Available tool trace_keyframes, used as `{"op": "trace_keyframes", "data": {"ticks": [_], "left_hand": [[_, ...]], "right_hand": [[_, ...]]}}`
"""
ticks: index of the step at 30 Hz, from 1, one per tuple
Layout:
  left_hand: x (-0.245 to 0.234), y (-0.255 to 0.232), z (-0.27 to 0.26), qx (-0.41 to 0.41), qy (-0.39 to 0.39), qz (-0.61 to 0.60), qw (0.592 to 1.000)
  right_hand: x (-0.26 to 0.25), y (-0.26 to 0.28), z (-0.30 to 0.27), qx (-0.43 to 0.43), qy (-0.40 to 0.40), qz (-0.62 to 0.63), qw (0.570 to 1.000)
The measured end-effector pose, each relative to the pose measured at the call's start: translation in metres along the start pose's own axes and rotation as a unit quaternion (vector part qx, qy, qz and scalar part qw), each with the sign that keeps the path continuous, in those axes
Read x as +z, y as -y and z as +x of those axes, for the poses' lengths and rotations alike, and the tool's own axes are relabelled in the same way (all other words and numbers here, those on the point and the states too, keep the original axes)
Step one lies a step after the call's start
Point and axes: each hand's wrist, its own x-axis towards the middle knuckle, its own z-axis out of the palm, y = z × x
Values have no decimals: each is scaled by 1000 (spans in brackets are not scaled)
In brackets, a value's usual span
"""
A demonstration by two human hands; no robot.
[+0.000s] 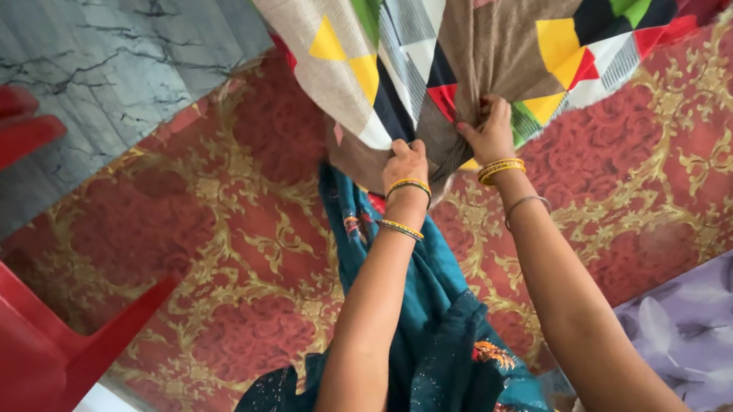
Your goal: The person folds a patterned bedsheet by hand on a rug, aligning the edges and smoothing the fabric. They also handle a white cloth and a small pillow, placing them on the folded sheet.
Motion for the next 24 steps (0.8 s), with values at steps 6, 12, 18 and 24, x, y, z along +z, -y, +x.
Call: {"op": "trace_keyframes", "data": {"ticks": [6, 12, 18, 24], "left_hand": [[-29, -1, 1, 16, 23, -7, 1000], [-69, 0, -28, 20, 15, -71, 997], [-60, -3, -23, -6, 19, -52, 998], [-58, -5, -24, -27, 29, -61, 997]], "right_hand": [[-12, 22, 4, 5, 10, -57, 998], [-11, 37, 2, 60, 11, -66, 996], [-19, 44, 11, 67, 38, -44, 996], [-23, 47, 14, 112, 69, -61, 989]]}}
